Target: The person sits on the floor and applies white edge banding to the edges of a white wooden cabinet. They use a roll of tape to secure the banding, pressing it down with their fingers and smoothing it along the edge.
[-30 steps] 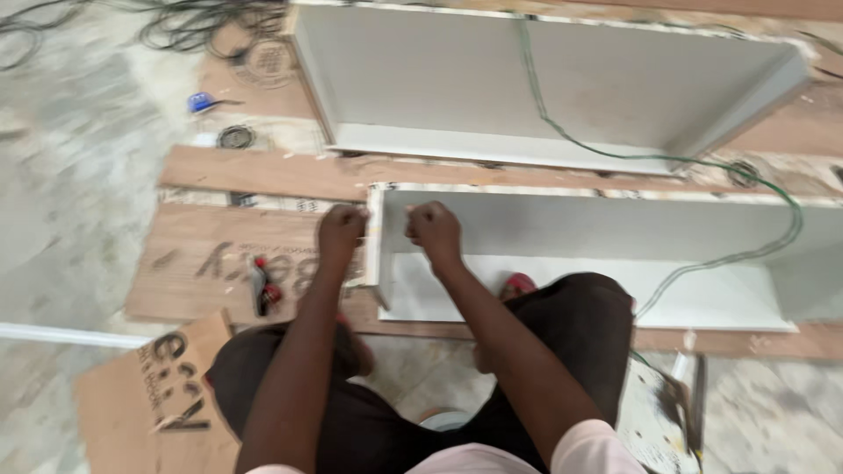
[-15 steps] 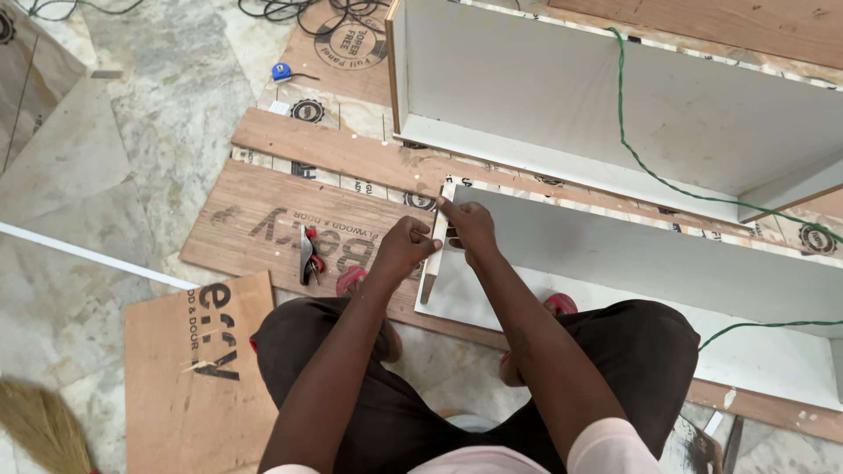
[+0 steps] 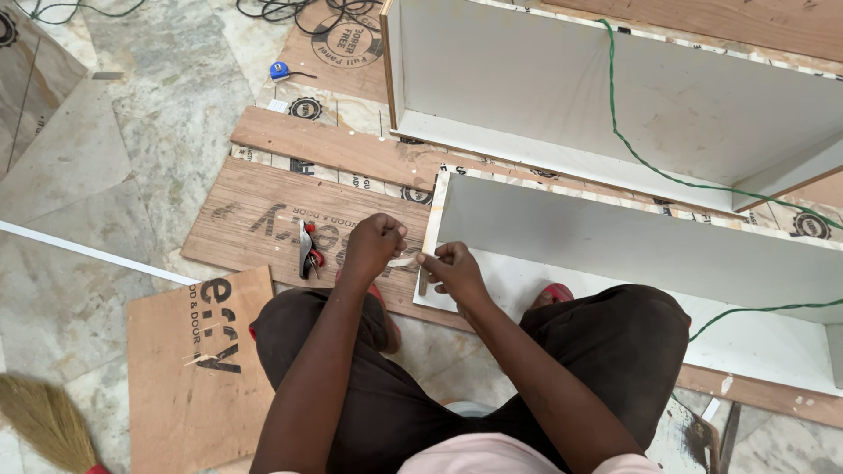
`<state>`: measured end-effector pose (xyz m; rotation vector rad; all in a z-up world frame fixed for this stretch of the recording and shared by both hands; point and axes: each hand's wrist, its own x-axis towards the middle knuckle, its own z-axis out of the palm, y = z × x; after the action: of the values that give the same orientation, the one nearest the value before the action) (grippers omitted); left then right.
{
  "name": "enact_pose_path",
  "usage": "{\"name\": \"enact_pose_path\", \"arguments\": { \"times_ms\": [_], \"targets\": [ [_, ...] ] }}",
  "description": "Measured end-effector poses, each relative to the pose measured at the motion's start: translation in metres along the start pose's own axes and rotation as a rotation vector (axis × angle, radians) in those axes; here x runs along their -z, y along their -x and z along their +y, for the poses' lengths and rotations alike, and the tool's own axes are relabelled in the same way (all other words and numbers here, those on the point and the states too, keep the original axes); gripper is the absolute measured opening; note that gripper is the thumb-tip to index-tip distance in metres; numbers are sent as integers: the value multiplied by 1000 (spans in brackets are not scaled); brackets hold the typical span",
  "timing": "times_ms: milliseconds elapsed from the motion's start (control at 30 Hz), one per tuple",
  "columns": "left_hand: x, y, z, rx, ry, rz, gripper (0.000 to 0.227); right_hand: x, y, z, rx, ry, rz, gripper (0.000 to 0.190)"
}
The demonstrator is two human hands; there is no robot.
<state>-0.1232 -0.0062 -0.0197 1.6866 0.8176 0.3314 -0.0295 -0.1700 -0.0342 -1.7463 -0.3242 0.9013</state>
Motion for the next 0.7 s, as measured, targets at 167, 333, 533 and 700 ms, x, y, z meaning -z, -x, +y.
{"name": "enact_pose_path", "arguments": {
  "times_ms": [167,333,533,700],
  "targets": [
    [-14,10,15,2,-118,25,27,7,19,18,140,99,31,26],
    [-23,12,-2,-124,-69,-69,33,10,25,31,386,102,115,39],
    [-19,22,3,-309,-265,-165,46,3,26,30,398,124,89,37],
    [-26,31,6,-258,-501,-115,42,3,29,27,371,97,81,35]
  ]
}}
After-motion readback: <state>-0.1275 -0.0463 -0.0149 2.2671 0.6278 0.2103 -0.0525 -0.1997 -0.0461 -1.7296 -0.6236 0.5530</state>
